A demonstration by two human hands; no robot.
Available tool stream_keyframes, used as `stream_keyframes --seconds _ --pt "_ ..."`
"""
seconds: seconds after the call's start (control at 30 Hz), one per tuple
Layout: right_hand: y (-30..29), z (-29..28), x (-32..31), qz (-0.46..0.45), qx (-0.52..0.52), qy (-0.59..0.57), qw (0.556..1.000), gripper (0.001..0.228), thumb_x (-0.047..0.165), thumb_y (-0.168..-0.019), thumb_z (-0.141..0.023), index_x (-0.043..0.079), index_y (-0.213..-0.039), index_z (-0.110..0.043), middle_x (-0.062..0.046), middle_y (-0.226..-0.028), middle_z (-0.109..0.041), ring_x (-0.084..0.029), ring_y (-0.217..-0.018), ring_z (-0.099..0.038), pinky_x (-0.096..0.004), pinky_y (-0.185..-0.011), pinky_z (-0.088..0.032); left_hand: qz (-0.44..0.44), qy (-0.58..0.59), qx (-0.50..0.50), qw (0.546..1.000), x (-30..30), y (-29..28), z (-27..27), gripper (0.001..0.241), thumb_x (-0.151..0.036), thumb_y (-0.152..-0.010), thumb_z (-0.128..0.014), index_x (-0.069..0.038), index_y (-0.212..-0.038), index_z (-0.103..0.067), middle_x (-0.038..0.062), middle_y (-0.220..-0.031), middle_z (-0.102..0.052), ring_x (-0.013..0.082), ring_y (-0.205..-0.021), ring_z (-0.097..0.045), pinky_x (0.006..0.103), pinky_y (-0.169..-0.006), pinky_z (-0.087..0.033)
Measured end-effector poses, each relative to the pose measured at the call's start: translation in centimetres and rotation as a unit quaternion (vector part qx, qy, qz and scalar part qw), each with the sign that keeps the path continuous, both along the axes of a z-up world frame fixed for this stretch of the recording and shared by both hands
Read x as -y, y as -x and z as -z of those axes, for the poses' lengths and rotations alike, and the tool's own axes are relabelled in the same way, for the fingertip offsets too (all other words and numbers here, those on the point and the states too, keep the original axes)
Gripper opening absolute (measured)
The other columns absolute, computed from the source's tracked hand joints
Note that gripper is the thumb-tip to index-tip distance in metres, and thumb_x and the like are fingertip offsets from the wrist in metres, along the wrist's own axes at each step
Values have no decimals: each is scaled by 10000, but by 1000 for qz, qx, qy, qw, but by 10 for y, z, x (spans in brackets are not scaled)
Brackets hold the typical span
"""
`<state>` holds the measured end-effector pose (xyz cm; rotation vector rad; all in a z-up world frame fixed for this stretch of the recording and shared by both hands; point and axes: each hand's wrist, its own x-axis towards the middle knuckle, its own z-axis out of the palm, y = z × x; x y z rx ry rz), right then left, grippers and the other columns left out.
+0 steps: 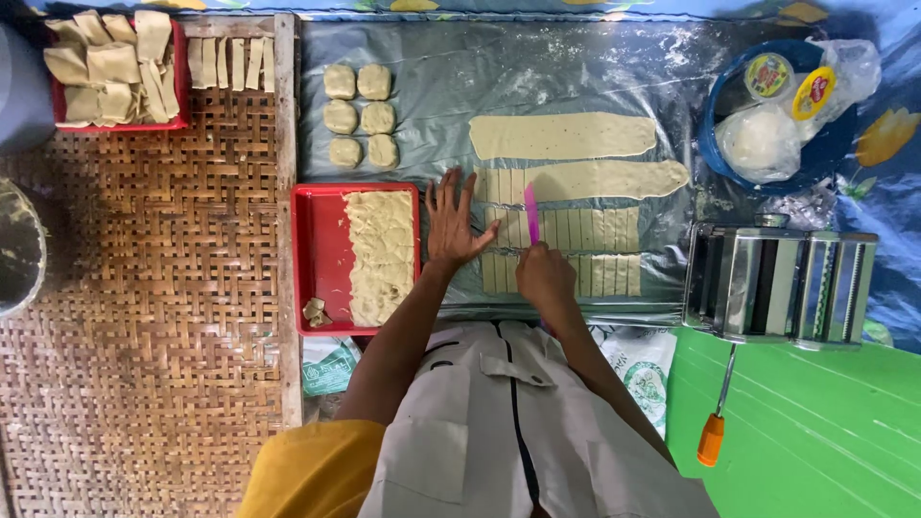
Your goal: Cut strips of dough into small rectangular pieces using a small knife.
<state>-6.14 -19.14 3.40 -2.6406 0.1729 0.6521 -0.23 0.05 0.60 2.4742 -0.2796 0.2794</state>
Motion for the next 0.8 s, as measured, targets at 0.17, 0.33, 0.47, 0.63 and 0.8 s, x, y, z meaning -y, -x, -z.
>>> stream_keyframes --seconds 0.17,0.33,0.47,0.63,0.8 --pt "7 -18 6 -7 -30 -11 999 487 274 -1026 -424 -151 -1170 -611 -382 -962 -684 -584 -874 -693 -695 -742 -541 -3 -2 8 1000 0 1 4 834 -634 -883 -594 -90 -1493 -430 231 -1488 -407 403 -1452 -357 650 -1179 -197" --pt "2 -35 1 7 -30 -31 999 483 256 -1037 -380 -144 -1137 -631 -392 -968 -676 -610 -900 -674 -714 -786 -530 -4 6 10 1000 1 2 -2 824 -603 -882 -612 -65 -1482 -441 247 -1481 -410 417 -1451 -353 661 -1177 -197" --pt "-18 12 8 -17 -36 3 999 413 369 -955 -494 -1 -1000 -673 -295 -910 -710 -553 -867 -715 -662 -735 -556 -4 6 7 1000 0 3 0 822 -614 -897 -594 -68 -1489 -432 248 -1482 -408 423 -1452 -351 667 -1175 -198" --pt "-46 0 3 25 -20 -42 999 347 304 -951 -495 20 -895 -685 -260 -841 -718 -502 -795 -724 -634 -696 -558 -6 7 1 1000 0 4 2 836 -626 -893 -583 -74 -1501 -425 250 -1488 -407 430 -1449 -354 675 -1174 -198" --pt "-53 -34 -5 49 -48 -12 998 424 298 -1008 -464 -51 -1087 -691 -291 -1016 -730 -499 -964 -725 -582 -810 -551 -7 18 6 1000 0 4 1 814 -625 -910 -568 -82 -1500 -426 253 -1493 -396 428 -1450 -348 677 -1164 -204"
